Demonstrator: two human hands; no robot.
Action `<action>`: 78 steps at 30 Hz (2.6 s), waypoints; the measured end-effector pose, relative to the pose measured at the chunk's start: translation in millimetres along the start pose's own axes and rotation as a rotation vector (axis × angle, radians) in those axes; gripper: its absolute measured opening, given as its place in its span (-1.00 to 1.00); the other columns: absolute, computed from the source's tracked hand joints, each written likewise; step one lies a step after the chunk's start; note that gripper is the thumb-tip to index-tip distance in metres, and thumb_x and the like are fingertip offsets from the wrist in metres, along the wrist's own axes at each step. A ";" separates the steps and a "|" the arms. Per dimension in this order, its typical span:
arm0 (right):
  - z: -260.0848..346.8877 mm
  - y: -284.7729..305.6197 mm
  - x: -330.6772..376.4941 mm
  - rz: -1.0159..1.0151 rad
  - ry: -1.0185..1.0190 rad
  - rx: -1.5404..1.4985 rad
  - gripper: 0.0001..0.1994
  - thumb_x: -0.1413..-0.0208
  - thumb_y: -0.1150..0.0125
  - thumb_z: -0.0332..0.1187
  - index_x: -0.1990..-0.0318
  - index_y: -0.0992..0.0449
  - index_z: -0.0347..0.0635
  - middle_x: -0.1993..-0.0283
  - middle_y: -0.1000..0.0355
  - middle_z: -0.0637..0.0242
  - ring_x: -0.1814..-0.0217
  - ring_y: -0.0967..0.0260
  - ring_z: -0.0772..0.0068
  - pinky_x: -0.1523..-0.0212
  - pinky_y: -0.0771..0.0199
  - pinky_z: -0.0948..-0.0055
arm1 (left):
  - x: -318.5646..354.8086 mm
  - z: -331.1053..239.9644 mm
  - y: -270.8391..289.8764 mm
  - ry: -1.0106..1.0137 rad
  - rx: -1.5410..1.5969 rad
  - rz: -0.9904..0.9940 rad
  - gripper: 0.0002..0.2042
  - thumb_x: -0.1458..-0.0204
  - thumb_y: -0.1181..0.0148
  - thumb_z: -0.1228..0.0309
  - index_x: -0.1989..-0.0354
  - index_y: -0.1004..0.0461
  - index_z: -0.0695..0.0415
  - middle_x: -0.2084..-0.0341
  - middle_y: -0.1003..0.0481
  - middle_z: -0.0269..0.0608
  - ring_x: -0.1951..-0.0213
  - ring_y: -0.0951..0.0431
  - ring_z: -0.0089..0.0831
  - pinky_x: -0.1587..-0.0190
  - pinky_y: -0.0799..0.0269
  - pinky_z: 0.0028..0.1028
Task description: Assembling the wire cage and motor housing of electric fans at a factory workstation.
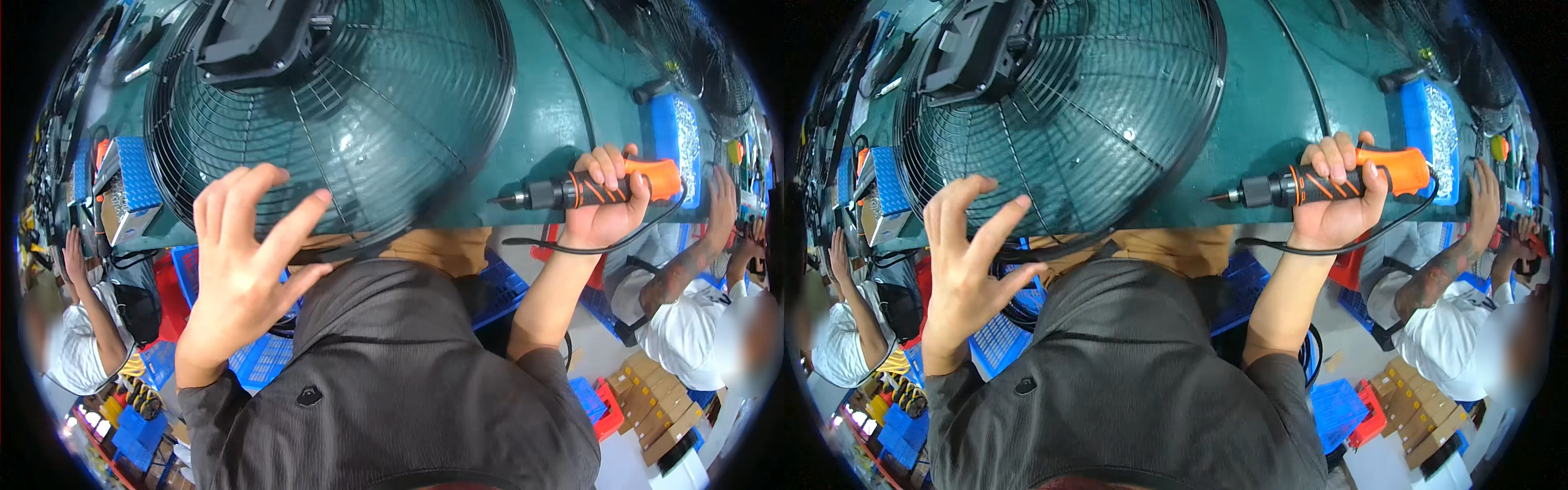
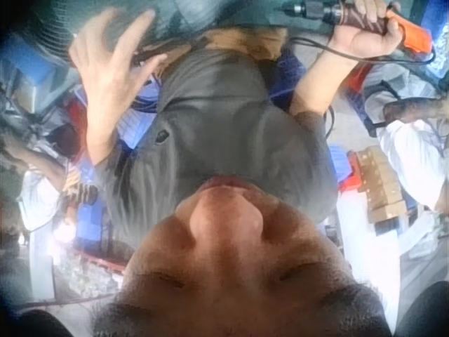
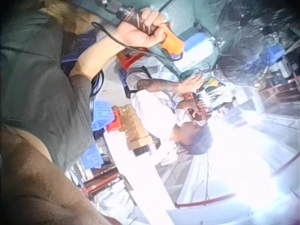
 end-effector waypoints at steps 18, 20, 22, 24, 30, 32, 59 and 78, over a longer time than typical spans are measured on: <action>-2.6 -6.3 0.3 0.014 0.007 0.004 -0.67 -0.12 -0.13 -0.41 -0.02 -0.34 -0.32 0.37 -0.19 0.31 0.40 -0.18 0.50 0.27 -0.27 0.44 | 1.4 11.8 -6.0 0.032 -0.001 -0.032 -0.26 0.42 -0.52 0.27 -0.13 -0.46 0.00 -0.17 -0.26 -0.02 -0.20 -0.23 0.05 -0.22 -0.15 -0.04; -3.0 -4.6 0.4 0.009 -0.005 0.033 -0.66 -0.12 -0.13 -0.40 -0.03 -0.34 -0.32 0.38 -0.19 0.31 0.40 -0.17 0.50 0.26 -0.27 0.44 | 9.6 16.2 -7.9 0.010 -0.031 -0.030 -0.26 0.36 -0.50 0.25 -0.16 -0.43 0.05 -0.22 -0.24 0.04 -0.23 -0.21 0.07 -0.26 -0.13 -0.04; -0.1 0.9 1.0 -0.034 0.013 0.012 -0.66 -0.12 -0.13 -0.41 -0.03 -0.36 -0.33 0.38 -0.19 0.31 0.40 -0.17 0.50 0.26 -0.26 0.45 | 26.9 39.5 8.3 0.135 -0.008 -0.208 -0.31 0.31 -0.51 0.21 -0.12 -0.47 0.09 -0.23 -0.25 0.05 -0.24 -0.24 0.02 -0.25 -0.15 -0.08; 0.3 0.0 1.4 -0.002 -0.003 0.050 -0.66 -0.12 -0.13 -0.41 -0.03 -0.36 -0.33 0.39 -0.19 0.32 0.40 -0.17 0.51 0.26 -0.25 0.45 | 52.7 82.9 42.6 0.273 -0.082 -0.523 -0.46 0.11 -0.44 0.33 -0.08 -0.46 0.25 -0.15 -0.38 0.06 -0.18 -0.36 -0.06 -0.20 -0.25 -0.20; 4.4 -2.7 1.1 -0.058 0.058 0.103 -0.64 -0.14 -0.10 -0.37 -0.09 -0.39 -0.28 0.38 -0.18 0.37 0.45 -0.12 0.55 0.34 -0.22 0.47 | 116.8 253.2 93.3 0.880 -0.064 -0.448 -0.84 -0.16 -0.16 0.51 0.12 -0.55 0.26 0.45 -0.51 -0.28 0.42 -0.42 -0.60 0.35 -0.34 -0.57; 5.4 -7.1 1.2 -0.070 0.091 0.135 -0.67 -0.15 -0.12 -0.38 -0.04 -0.36 -0.31 0.38 -0.16 0.35 0.45 -0.13 0.55 0.38 -0.24 0.50 | 113.1 263.5 92.5 0.795 -0.345 -0.188 -0.77 0.02 -0.27 0.41 0.18 -0.58 0.20 0.41 -0.59 -0.03 0.34 -0.63 -0.16 0.25 -0.49 -0.28; 4.3 -22.6 7.4 -0.074 0.096 0.096 -0.67 -0.13 -0.09 -0.44 -0.06 -0.30 -0.24 0.37 -0.23 0.30 0.41 -0.21 0.48 0.32 -0.37 0.42 | 136.2 212.1 98.8 0.678 0.371 -0.697 -0.83 -0.17 -0.11 0.56 0.13 -0.53 0.35 0.46 -0.47 -0.30 0.41 -0.45 -0.61 0.34 -0.35 -0.59; -45.0 -218.0 102.3 0.432 0.225 0.241 -0.58 -0.12 -0.21 -0.41 -0.07 -0.17 -0.18 0.42 -0.28 0.29 0.57 -0.33 0.44 0.51 -0.44 0.41 | 31.1 -41.0 -60.2 -0.103 1.661 0.108 -0.74 -0.26 0.03 0.60 -0.05 -0.51 0.28 0.26 -0.55 -0.13 0.31 -0.52 -0.53 0.34 -0.41 -0.57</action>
Point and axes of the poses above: each hand's wrist, its own x-axis away from the middle knuckle, its own y-axis out of the back of the hand, z = x × y, the point moved 8 cm from there along -x, towards the middle knuckle
